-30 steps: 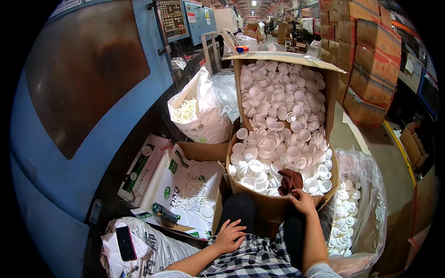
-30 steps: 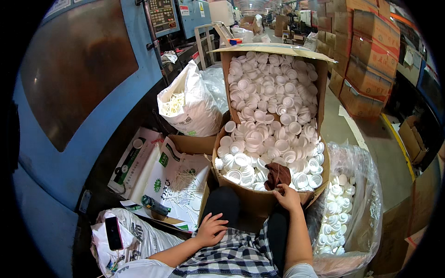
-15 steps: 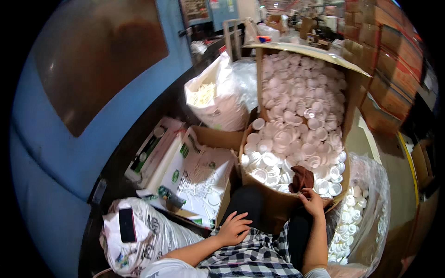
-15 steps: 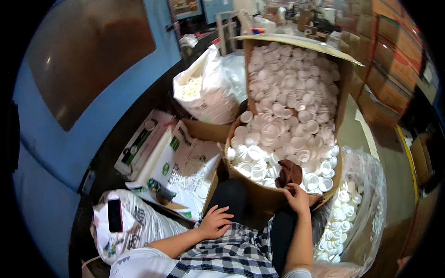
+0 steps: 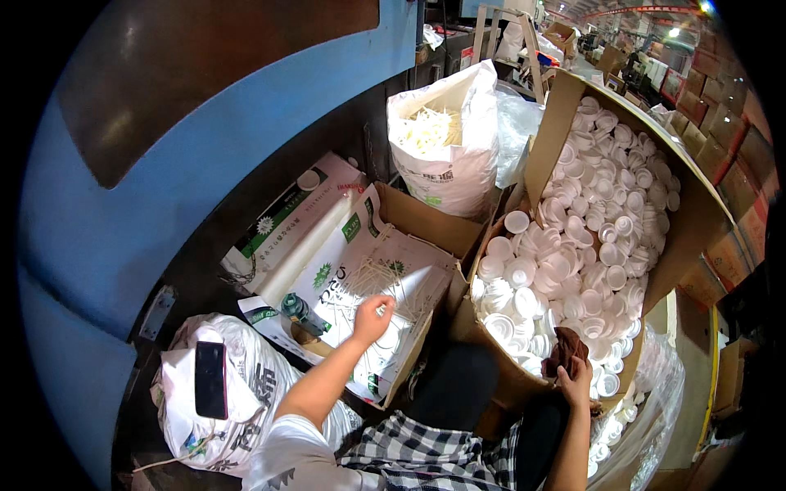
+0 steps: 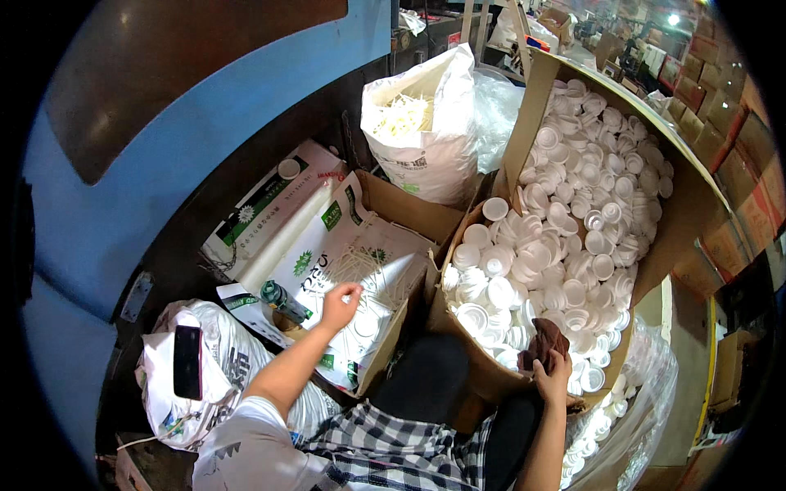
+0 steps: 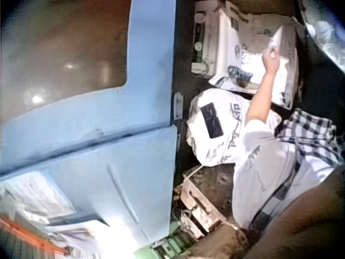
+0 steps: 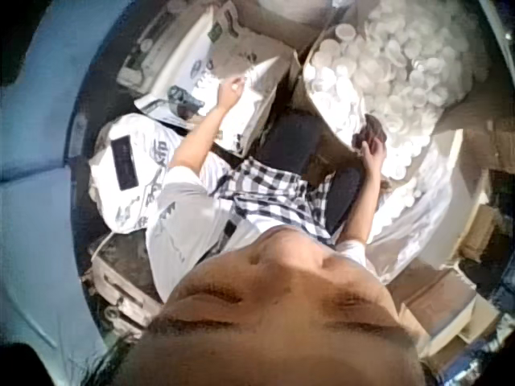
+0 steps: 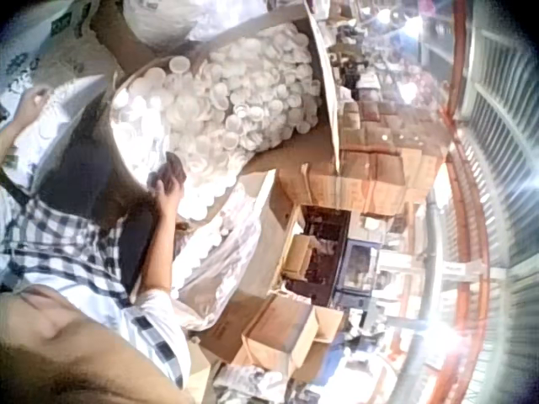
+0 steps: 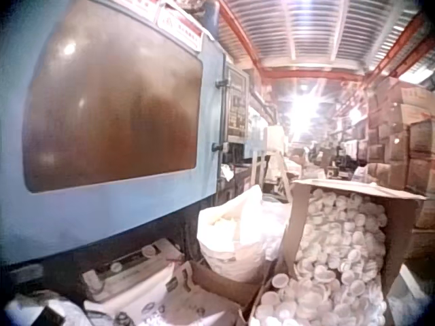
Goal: The person sits on the floor and repeatedly picks up white plastic cup halves from a large cardboard box. They insert one half into another to form a complete cup, then place the assembled unit into a nearby plastic bag. The process is repeated continuously throughout the clip.
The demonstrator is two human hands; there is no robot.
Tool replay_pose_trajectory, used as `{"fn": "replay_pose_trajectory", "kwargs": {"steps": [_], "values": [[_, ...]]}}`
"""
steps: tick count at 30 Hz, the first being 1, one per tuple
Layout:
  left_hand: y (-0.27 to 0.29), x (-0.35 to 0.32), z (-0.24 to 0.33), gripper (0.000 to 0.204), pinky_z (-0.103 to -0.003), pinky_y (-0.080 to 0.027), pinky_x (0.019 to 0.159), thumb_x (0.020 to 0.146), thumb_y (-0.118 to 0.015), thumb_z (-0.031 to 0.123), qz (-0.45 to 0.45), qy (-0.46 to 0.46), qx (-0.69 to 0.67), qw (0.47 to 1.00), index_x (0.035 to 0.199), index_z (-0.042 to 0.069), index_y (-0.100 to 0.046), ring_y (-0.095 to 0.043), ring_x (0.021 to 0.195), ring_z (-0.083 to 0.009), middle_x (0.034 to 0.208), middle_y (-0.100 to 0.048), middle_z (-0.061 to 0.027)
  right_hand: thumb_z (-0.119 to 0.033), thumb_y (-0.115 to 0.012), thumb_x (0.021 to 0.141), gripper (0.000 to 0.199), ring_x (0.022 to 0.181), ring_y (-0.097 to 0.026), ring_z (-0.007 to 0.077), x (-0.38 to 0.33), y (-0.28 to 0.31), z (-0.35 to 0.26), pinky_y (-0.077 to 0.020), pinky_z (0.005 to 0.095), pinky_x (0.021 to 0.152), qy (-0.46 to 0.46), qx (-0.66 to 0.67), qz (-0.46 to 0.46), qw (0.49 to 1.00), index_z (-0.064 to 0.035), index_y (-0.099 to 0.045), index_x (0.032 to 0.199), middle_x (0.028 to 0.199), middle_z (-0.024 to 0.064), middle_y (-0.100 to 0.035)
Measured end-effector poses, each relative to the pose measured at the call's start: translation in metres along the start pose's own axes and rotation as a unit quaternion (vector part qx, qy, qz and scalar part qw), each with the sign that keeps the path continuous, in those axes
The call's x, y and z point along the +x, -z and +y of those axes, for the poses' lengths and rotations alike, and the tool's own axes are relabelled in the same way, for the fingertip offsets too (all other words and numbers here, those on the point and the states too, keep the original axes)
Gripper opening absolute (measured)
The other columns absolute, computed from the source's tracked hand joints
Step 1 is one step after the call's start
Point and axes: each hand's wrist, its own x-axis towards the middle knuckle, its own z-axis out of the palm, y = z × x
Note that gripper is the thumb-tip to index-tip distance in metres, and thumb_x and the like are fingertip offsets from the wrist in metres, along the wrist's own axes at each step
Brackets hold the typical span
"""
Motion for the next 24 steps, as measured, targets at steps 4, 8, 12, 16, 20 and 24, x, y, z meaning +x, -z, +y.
{"fn": "replay_pose_trajectory", "kwargs": {"steps": [4, 8, 12, 16, 20, 24], "values": [[0.027, 0.064, -0.073, 0.015, -0.034, -0.048, 0.071, 0.079, -0.06, 0.018, -0.021, 0.077, 0.098, 0.992, 0.084, 0.004, -0.063, -0.061, 0.079, -0.0275, 0.085, -0.064, -0.0117, -0.019, -0.069, 0.072, 0.046, 0.109, -0.044, 0.0341, 0.01, -0.005, -0.008, -0.0361, 0.0381, 0.094, -0.035, 0.071, -0.052, 0.996, -0.0003, -0.052, 0.11, 0.116, 0.0208, -0.046], [0.053, 0.128, -0.132, 0.017, -0.039, -0.047, 0.076, 0.077, -0.059, 0.02, 0.005, 0.048, 0.218, 0.975, 0.086, 0.006, -0.064, -0.059, 0.085, -0.031, 0.087, -0.063, -0.0124, -0.016, -0.068, 0.075, 0.041, 0.099, -0.049, 0.0244, 0.013, -0.008, -0.004, -0.0385, 0.0316, 0.088, -0.053, 0.057, -0.059, 0.995, -0.0004, -0.051, 0.109, 0.108, 0.0128, -0.049], [0.081, 0.194, -0.153, 0.024, -0.04, -0.044, 0.084, 0.077, -0.059, 0.018, 0.007, 0.043, 0.369, 0.928, 0.097, 0.006, -0.062, -0.056, 0.095, -0.0317, 0.102, -0.06, -0.0139, -0.014, -0.067, 0.076, 0.035, 0.085, -0.046, 0.019, 0.014, -0.004, -0.007, -0.0389, 0.0284, 0.078, -0.059, 0.046, -0.049, 0.996, -0.0011, -0.051, 0.105, 0.097, 0.0084, -0.046], [0.105, 0.251, -0.181, 0.043, -0.041, -0.04, 0.09, 0.075, -0.062, 0.025, -0.038, 0.202, 0.402, 0.892, 0.114, 0.009, -0.054, -0.049, 0.106, -0.0332, 0.11, -0.056, -0.0151, -0.013, -0.064, 0.077, 0.03, 0.083, -0.043, 0.0192, 0.022, -0.004, -0.017, -0.0377, 0.0291, 0.078, -0.051, -0.014, -0.045, 0.998, -0.0004, -0.049, 0.099, 0.094, 0.0085, -0.045], [0.118, 0.291, -0.204, 0.054, -0.043, -0.037, 0.096, 0.077, -0.058, 0.025, -0.08, 0.14, 0.545, 0.823, 0.127, 0.011, -0.043, -0.041, 0.119, -0.0329, 0.131, -0.042, -0.0152, -0.012, -0.063, 0.077, 0.026, 0.084, -0.042, 0.0197, 0.03, -0.01, -0.004, -0.0364, 0.0287, 0.081, -0.093, 0.023, -0.047, 0.994, -0.0004, -0.047, 0.094, 0.092, 0.0079, -0.042], [0.115, 0.323, -0.212, 0.059, -0.041, -0.032, 0.102, 0.078, -0.056, 0.022, -0.086, 0.119, 0.568, 0.81, 0.133, 0.01, -0.035, -0.036, 0.124, -0.0308, 0.134, -0.039, -0.0145, -0.012, -0.063, 0.079, 0.023, 0.083, -0.042, 0.0189, 0.034, -0.011, 0.003, -0.0359, 0.0278, 0.08, -0.101, 0.017, -0.044, 0.994, -0.0005, -0.046, 0.09, 0.091, 0.0069, -0.041]]}}
